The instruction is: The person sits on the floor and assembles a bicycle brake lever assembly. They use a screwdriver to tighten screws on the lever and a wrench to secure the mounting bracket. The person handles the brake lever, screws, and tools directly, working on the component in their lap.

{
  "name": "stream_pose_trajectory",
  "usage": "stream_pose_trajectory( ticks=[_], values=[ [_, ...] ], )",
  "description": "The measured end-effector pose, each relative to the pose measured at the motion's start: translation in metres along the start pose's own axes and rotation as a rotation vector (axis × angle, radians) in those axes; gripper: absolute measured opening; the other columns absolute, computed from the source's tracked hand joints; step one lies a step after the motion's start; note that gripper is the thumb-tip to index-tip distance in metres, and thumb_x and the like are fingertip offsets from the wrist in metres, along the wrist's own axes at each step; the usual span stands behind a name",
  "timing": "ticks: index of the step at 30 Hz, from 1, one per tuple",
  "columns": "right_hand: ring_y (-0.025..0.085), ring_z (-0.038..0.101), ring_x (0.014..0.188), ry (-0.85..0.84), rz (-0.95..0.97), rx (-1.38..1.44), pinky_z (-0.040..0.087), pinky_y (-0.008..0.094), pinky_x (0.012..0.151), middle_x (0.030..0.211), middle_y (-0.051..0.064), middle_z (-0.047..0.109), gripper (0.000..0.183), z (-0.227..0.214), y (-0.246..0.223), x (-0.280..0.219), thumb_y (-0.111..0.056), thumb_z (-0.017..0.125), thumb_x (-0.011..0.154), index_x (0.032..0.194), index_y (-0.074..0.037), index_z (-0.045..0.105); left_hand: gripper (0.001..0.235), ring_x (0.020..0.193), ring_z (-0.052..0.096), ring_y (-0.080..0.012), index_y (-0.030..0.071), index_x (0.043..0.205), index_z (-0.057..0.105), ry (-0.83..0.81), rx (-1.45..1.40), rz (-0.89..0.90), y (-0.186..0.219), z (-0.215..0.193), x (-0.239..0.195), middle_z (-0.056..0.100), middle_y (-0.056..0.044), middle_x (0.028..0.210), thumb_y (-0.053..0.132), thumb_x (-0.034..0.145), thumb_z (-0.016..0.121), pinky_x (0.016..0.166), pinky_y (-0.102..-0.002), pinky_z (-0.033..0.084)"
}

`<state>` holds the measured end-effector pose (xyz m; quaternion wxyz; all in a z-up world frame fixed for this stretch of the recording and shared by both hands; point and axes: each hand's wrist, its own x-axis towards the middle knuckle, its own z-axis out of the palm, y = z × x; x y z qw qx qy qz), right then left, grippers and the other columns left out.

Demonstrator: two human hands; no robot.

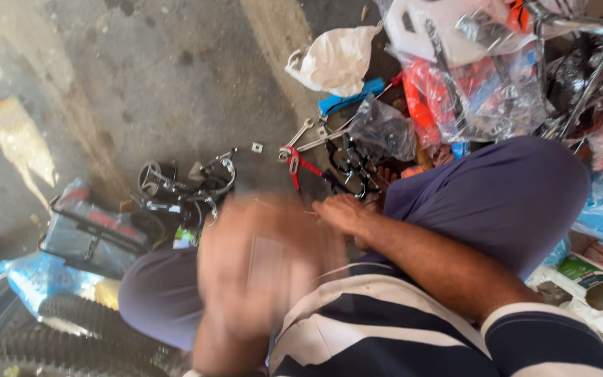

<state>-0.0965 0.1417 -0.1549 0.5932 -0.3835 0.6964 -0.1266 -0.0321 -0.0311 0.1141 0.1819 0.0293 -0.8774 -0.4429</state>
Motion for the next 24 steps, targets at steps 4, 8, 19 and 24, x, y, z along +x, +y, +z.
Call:
stream_pose_trajectory(
  ticks=[4,8,19,24],
  values=[
    [0.038,0.072,0.092,0.155,-0.104,-0.359,0.057,0.053,0.078,0.096,0.018,0.075,0.029,-0.012,-0.01,-0.006,-0.03,0.067,0.083,0.104,-0.01,0.069,0.011,0.084,0.071,-0.0362,-0.002,0.092,0.062,-0.196,-0.914,0.155,0.078,-0.02,-0.044,0.068,-0.016,0.095,0.008,0.089,0.058,0.079,-0.051,0.06],
    [0.039,0.072,0.095,0.172,-0.085,-0.405,0.056,0.053,0.081,0.097,0.019,0.075,0.032,-0.018,-0.018,-0.015,-0.034,0.069,0.085,0.105,-0.009,0.069,0.01,0.085,0.071,-0.0357,-0.002,0.093,0.062,-0.115,-0.838,0.197,0.122,-0.021,-0.062,0.069,-0.016,0.096,0.007,0.089,0.059,0.08,-0.05,0.06],
    [0.036,0.073,0.097,0.155,-0.054,-0.464,0.056,0.051,0.084,0.102,0.019,0.075,0.037,-0.019,-0.017,-0.032,-0.034,0.07,0.087,0.111,-0.006,0.067,0.008,0.087,0.071,-0.0343,0.0,0.095,0.062,-0.034,-0.674,0.25,0.172,-0.028,-0.075,0.07,-0.014,0.099,0.005,0.088,0.062,0.081,-0.047,0.059],
    [0.036,0.073,0.098,0.173,-0.054,-0.482,0.056,0.05,0.085,0.102,0.019,0.075,0.036,-0.016,-0.011,-0.034,-0.032,0.07,0.084,0.11,-0.006,0.068,0.009,0.089,0.071,-0.0337,0.001,0.096,0.063,-0.016,-0.616,0.253,0.187,-0.031,-0.075,0.07,-0.013,0.1,0.005,0.088,0.063,0.081,-0.046,0.059]
  ],
)
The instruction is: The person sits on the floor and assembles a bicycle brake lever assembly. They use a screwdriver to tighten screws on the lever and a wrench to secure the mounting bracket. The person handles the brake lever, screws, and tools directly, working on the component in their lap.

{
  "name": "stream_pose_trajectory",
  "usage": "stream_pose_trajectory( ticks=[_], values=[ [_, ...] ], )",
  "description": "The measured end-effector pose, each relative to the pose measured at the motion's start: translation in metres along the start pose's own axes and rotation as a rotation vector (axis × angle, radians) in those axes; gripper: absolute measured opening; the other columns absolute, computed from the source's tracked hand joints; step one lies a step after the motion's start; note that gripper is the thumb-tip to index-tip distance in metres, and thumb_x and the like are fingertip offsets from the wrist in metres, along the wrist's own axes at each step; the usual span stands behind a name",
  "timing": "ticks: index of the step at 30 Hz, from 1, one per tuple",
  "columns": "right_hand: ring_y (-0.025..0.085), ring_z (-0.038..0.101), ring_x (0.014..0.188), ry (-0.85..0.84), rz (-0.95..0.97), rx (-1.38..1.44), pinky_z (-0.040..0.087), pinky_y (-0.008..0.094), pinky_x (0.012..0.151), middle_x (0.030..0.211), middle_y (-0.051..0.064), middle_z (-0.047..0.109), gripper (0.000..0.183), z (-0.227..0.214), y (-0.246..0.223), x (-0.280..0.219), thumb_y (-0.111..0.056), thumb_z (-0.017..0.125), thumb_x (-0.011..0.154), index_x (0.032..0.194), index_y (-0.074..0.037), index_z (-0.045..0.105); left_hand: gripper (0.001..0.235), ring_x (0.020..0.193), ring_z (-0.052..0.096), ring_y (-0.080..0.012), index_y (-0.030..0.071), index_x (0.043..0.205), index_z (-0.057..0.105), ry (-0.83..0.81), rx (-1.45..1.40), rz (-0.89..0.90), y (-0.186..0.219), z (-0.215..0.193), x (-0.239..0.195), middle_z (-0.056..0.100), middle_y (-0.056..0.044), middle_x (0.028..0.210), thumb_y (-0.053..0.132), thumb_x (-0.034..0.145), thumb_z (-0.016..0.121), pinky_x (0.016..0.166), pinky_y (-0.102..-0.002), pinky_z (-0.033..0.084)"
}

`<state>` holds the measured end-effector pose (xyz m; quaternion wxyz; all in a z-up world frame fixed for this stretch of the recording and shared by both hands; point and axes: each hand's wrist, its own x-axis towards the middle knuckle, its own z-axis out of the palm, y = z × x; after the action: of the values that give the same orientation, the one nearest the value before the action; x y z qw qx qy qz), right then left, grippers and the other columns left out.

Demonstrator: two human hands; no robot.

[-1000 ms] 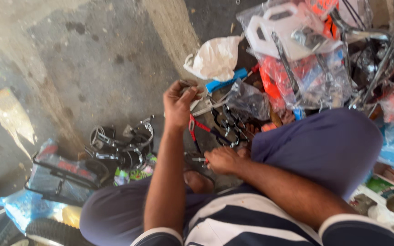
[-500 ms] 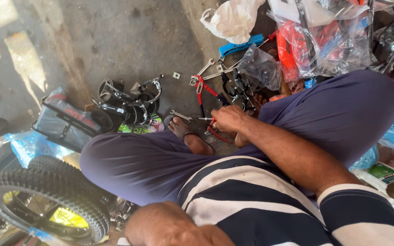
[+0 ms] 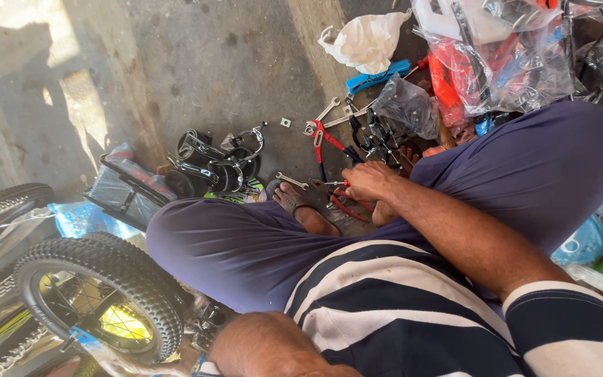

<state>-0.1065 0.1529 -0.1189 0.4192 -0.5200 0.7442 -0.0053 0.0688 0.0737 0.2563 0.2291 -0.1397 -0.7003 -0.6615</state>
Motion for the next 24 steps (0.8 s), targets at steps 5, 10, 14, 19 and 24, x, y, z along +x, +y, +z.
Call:
stream_pose_trajectory(
  ticks=[5,10,14,19,24],
  values=[
    [0.035,0.073,0.099,-0.028,0.016,0.005,0.056,0.05,0.086,0.102,0.019,0.075,0.037,-0.006,-0.003,-0.008,-0.033,0.069,0.086,0.112,-0.007,0.068,0.009,0.09,0.071,-0.0331,0.002,0.097,0.063,0.014,0.039,0.002,-0.002,0.001,0.002,0.071,-0.013,0.101,0.004,0.088,0.064,0.082,-0.045,0.059],
    [0.035,0.072,0.1,0.01,-0.009,-0.001,0.056,0.051,0.085,0.106,0.019,0.074,0.032,-0.002,-0.004,-0.009,-0.029,0.068,0.085,0.11,-0.008,0.07,0.01,0.091,0.072,-0.0324,0.003,0.098,0.063,0.027,0.087,-0.001,-0.015,-0.005,-0.001,0.071,-0.012,0.103,0.003,0.088,0.065,0.082,-0.044,0.059],
    [0.035,0.073,0.1,-0.031,0.015,-0.007,0.056,0.05,0.087,0.105,0.018,0.075,0.032,-0.002,-0.001,-0.007,-0.031,0.066,0.088,0.11,-0.008,0.07,0.011,0.092,0.072,-0.0319,0.003,0.099,0.063,0.04,0.132,0.006,-0.024,-0.009,0.003,0.072,-0.011,0.104,0.002,0.088,0.066,0.082,-0.043,0.058],
    [0.034,0.074,0.094,0.024,0.051,-0.028,0.057,0.051,0.084,0.103,0.017,0.076,0.027,0.008,0.008,-0.001,-0.025,0.064,0.089,0.105,-0.006,0.071,0.013,0.093,0.072,-0.0313,0.004,0.1,0.063,0.079,0.264,-0.005,-0.016,-0.004,0.006,0.072,-0.011,0.105,0.002,0.088,0.067,0.083,-0.041,0.058],
    [0.04,0.073,0.09,0.304,0.164,-0.036,0.056,0.054,0.079,0.097,0.024,0.074,0.032,-0.011,0.036,0.013,-0.014,0.059,0.09,0.118,0.0,0.054,0.015,0.095,0.072,-0.0307,0.005,0.101,0.064,0.08,0.774,-0.273,-0.104,-0.056,-0.019,0.073,-0.01,0.106,0.001,0.088,0.069,0.083,-0.04,0.058]
  ],
)
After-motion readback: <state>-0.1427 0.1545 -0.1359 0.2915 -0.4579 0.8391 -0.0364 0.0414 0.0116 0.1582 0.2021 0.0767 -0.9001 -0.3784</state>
